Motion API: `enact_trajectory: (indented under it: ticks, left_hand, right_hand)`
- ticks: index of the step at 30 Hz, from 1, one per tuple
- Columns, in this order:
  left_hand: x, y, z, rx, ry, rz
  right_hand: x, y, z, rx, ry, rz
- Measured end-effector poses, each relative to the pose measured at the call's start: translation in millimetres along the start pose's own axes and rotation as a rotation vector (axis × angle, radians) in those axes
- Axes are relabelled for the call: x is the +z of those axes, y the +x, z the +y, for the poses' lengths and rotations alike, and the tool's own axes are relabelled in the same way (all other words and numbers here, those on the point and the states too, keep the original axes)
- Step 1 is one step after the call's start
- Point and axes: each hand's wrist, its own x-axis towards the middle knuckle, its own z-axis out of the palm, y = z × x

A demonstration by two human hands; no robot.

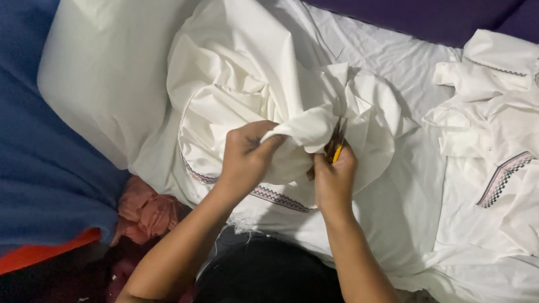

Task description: Trimming loose threads and finishing edges of white fabric garments using scissors.

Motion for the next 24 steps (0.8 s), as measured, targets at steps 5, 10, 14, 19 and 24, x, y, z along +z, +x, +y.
enact_trajectory:
  ticks: [5,10,14,19,24]
  left_hand:
    - [-16,27,-21,-0.556,-0.566,0.12]
    - [-24,41,7,-0.589,-0.611,0.098]
    - [-38,31,31,0.048,-0.085,0.22]
    - [-39,20,33,0.627,0.35,0.234]
    - [-13,38,20,0.515,0.542,-0.005]
  right_hand:
    - [-21,1,-6,0.314,0.514,-0.197]
    - [-11,2,-37,0.356,0.677,-0.253]
    - [-3,6,-45,0.112,0.533,-0.163]
    - [6,19,-43,-0.016,0.365,-0.075]
    - [11,24,-45,-0.088,0.278,-0.153]
